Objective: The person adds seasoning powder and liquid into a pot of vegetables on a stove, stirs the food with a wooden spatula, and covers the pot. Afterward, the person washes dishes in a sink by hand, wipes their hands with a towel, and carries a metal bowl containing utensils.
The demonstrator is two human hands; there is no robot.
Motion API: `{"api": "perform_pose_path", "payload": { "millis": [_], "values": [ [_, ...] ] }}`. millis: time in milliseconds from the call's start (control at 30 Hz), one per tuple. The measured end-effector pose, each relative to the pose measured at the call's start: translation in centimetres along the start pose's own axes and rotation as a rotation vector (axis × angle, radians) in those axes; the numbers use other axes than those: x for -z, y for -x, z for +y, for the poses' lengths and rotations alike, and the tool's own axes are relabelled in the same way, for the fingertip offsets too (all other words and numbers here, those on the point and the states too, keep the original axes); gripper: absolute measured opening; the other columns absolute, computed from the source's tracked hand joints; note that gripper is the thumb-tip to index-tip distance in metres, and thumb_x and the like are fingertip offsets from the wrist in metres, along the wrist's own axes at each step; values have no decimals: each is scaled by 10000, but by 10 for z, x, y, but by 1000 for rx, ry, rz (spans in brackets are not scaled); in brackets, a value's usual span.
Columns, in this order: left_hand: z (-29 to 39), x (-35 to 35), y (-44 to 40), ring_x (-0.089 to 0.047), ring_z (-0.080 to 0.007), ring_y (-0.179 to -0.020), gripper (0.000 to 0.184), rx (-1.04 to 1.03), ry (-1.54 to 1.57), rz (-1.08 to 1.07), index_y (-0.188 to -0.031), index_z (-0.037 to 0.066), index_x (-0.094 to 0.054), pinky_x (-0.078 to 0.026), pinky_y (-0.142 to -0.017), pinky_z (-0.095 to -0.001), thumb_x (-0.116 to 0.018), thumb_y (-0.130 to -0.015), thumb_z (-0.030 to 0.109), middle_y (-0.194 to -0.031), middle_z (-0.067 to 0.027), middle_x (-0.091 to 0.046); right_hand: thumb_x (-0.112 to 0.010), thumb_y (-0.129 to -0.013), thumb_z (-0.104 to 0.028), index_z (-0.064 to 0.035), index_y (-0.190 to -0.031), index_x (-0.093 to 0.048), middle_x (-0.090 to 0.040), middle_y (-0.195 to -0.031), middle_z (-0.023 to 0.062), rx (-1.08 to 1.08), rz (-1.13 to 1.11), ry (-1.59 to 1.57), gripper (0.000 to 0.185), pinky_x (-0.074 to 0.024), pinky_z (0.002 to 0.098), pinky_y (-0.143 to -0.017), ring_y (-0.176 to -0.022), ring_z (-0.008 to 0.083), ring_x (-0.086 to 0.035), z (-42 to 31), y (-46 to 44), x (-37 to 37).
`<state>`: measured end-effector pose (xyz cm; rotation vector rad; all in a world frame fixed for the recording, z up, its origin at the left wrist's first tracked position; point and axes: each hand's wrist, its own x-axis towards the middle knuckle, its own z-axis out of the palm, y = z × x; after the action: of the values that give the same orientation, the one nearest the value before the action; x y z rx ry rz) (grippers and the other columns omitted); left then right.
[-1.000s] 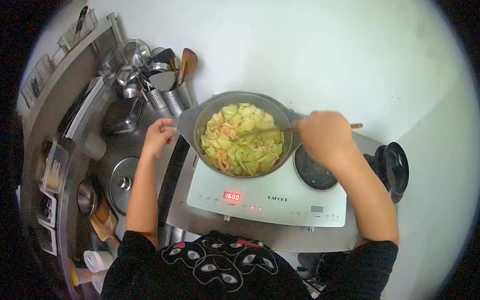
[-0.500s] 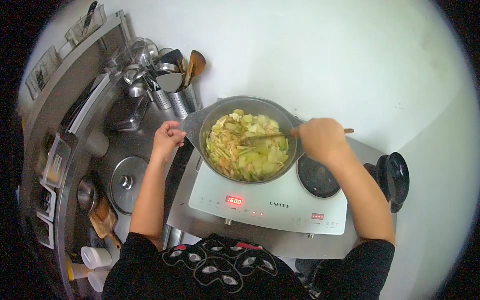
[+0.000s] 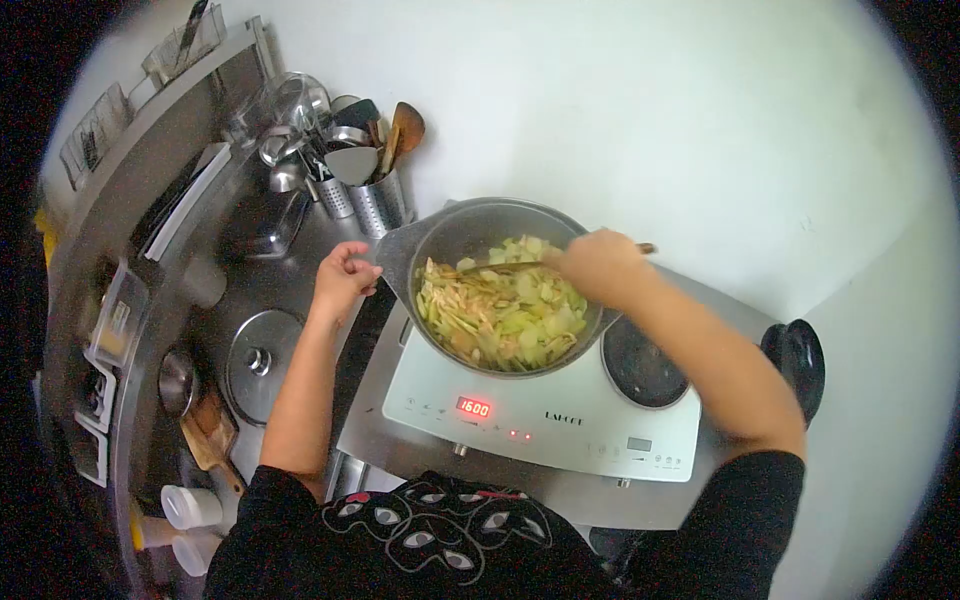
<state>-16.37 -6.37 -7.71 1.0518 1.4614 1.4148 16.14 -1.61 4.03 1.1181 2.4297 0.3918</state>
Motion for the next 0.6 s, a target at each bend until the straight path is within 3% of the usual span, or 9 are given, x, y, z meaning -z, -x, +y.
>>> {"api": "perform_pose_path", "payload": {
  "millis": [67, 167, 267, 367, 467, 600],
  "values": [
    [1, 1, 1, -548, -106, -589, 374, 20, -7, -8, -1052, -13, -495, -454, -500, -222, -651, -716, -57, -742, -65, -579, -501, -802, -107, -315, -1258, -470, -592, -719, 74, 23, -105, 125, 502, -510, 362, -586, -695, 237, -630, 11, 27, 26],
    [1, 2, -2, -548, -103, -591, 377, 40, 6, -29, -1061, -12, -501, -455, -500, -221, -653, -718, -50, -749, -63, -579, -504, -796, -119, -290, -1244, -485, -596, -714, 60, -51, -33, 199, 480, -495, 347, -552, -670, 221, -625, 31, 39, 31],
    [-2, 3, -2, -550, -100, -595, 362, 36, 2, -44, -1053, -12, -513, -461, -505, -220, -656, -721, -38, -751, -62, -581, -512, -805, -149, -252, -1212, -516, -601, -714, 52, -153, 97, 235, 420, -481, 359, -544, -667, 217, -620, 33, 13, 14],
    [-3, 3, -3, -552, -99, -597, 345, 26, 0, -51, -1038, -14, -520, -467, -510, -219, -659, -723, -31, -745, -60, -581, -507, -817, -163, -214, -1187, -534, -609, -720, 56, -165, 72, 297, 374, -475, 392, -581, -692, 212, -624, 29, -27, -7],
    [-6, 4, -3, -552, -99, -596, 339, 33, 9, -46, -1034, -13, -519, -473, -516, -221, -657, -724, -33, -737, -57, -580, -492, -836, -197, -243, -1161, -561, -620, -728, 54, -59, 53, 262, 335, -475, 409, -644, -710, 213, -626, 33, -61, -27],
    [-7, 2, -2, -551, -101, -593, 340, 47, 69, -40, -1037, -14, -517, -476, -515, -226, -650, -726, -42, -731, -54, -577, -529, -808, -314, -282, -1069, -627, -653, -832, 56, -51, -6, -61, 281, -478, 381, -724, -794, 233, -627, 47, -73, -22]
  ]
}}
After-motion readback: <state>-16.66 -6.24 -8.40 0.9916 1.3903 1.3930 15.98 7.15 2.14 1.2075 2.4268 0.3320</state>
